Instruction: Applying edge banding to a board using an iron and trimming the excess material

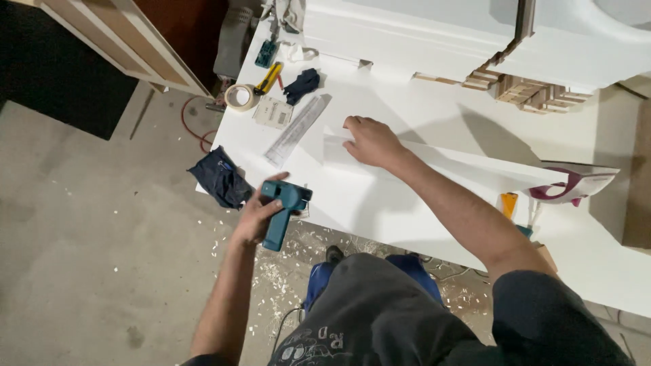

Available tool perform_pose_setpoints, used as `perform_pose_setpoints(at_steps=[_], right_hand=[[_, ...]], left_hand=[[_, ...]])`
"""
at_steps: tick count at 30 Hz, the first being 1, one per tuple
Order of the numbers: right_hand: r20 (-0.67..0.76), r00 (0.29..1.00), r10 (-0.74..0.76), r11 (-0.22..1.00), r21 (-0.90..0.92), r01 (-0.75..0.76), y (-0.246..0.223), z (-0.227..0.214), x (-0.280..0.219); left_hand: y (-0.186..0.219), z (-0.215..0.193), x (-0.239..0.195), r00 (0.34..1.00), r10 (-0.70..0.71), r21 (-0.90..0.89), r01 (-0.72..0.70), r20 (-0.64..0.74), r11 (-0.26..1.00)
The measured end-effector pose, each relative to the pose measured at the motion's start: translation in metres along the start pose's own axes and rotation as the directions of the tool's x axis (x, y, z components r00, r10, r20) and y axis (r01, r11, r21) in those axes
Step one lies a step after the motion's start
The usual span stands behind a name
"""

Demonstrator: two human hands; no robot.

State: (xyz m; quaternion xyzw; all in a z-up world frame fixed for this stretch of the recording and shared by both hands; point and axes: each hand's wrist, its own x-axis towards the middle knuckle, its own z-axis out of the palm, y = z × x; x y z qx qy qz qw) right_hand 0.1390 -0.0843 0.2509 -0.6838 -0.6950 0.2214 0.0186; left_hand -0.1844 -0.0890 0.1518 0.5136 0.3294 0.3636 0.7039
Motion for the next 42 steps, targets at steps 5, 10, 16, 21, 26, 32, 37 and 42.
perform_pose_setpoints(at_steps=[5, 10, 16, 21, 26, 32, 37, 42], right_hand=[[-0.024, 0.999, 0.040, 0.993, -0.110, -0.042, 0.017, 0.004, -0.012], [-0.097, 0.994, 0.059, 0.992, -0.104, -0.069, 0.068, -0.003, -0.072], [-0.096, 0.952, 0.291, 0.943, -0.138, -0.302, 0.144, -0.030, -0.178], [-0.204, 0.895, 0.397, 0.884, -0.176, -0.433, 0.242, -0.018, -0.251], [-0.246, 0.790, 0.561, 0.792, 0.438, -0.426, 0.286, -0.009, -0.300], [-0.146, 0.799, 0.583, 0.657, 0.664, -0.357, 0.310, 0.029, -0.299], [-0.344, 0.771, 0.537, 0.639, 0.762, -0.105, 0.320, 0.062, -0.291], [-0.351, 0.773, 0.528, 0.613, 0.788, -0.061, 0.332, 0.077, -0.282]], left_hand=[[-0.052, 0.073, -0.052, 0.796, -0.543, -0.537, 0.591, 0.266, 0.602], [0.024, 0.145, -0.050, 0.810, -0.501, -0.175, 0.565, 0.304, 0.806], [-0.013, 0.150, -0.010, 0.819, -0.386, 0.791, -0.127, 0.424, 0.599], [0.058, 0.236, 0.009, 0.541, -0.264, 0.588, -0.607, 0.799, 0.534], [0.148, 0.350, 0.023, 0.697, -0.264, 0.586, -0.272, 0.667, 0.763], [0.064, 0.450, 0.165, 0.678, -0.310, 0.740, -0.551, 0.667, 0.386], [0.011, 0.495, 0.205, 0.550, -0.494, 0.731, -0.397, 0.673, 0.554], [0.008, 0.515, 0.207, 0.488, -0.597, 0.770, -0.435, 0.637, 0.467]])
